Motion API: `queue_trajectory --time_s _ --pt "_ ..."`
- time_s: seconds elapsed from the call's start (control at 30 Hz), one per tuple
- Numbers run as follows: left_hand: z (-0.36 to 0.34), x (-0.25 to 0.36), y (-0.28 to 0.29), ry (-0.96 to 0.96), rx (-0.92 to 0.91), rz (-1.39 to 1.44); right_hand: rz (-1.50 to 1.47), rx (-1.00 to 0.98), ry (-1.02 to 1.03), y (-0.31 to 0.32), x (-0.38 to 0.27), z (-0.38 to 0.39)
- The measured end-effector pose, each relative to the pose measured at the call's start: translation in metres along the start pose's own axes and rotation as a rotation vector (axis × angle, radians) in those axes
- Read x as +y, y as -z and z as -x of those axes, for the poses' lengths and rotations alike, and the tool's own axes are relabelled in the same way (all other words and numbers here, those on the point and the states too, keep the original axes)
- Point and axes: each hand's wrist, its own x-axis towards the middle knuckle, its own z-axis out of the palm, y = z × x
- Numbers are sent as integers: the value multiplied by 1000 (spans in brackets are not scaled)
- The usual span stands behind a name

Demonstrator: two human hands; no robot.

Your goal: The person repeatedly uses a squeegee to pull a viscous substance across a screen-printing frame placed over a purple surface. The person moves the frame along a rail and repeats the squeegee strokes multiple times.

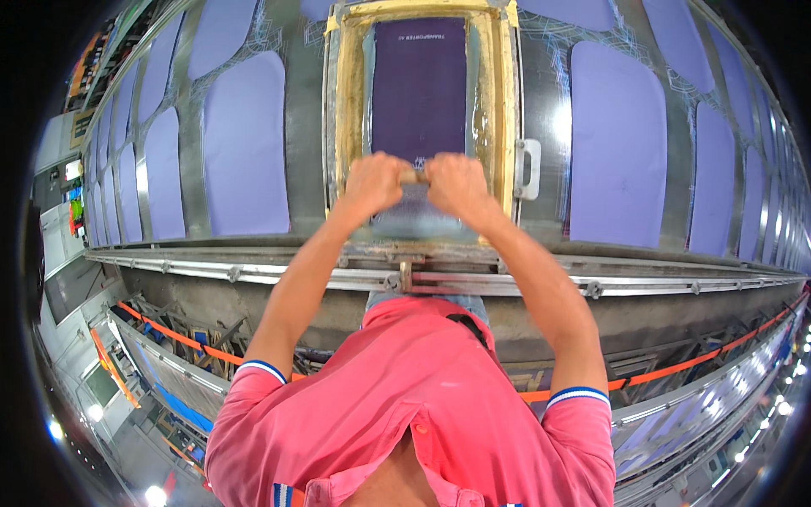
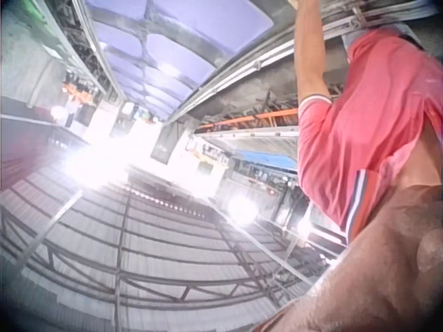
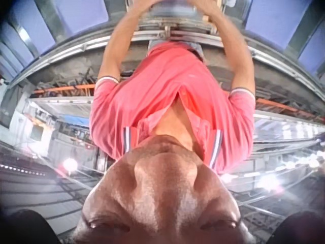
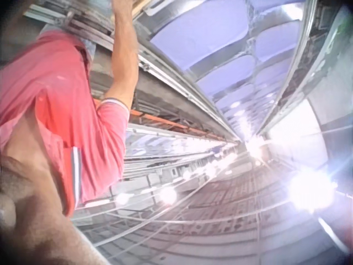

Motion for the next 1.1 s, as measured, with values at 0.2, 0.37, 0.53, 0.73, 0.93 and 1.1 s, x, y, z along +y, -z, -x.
queue_trajectory --time_s 0.2,0.37,0.53,0.73,0.93,1.1 --pt "-196 -49 77 -57 164 -109 159 33 -26 88 78 -189" --pt "-317 -95 109 -46 181 -195 256 84 78 129 123 -303" --pt "-328 -93 98 -136 362 -198 267 181 60 110 141 -305" --pt "-180 -47 64 -68 134 -158 119 131 68 61 77 -170" --pt "6 0 -13 -38 58 37 -27 76 97 -7 2 2" --pt "83 21 -38 -68 95 135 -96 136 142 -40 -33 83"
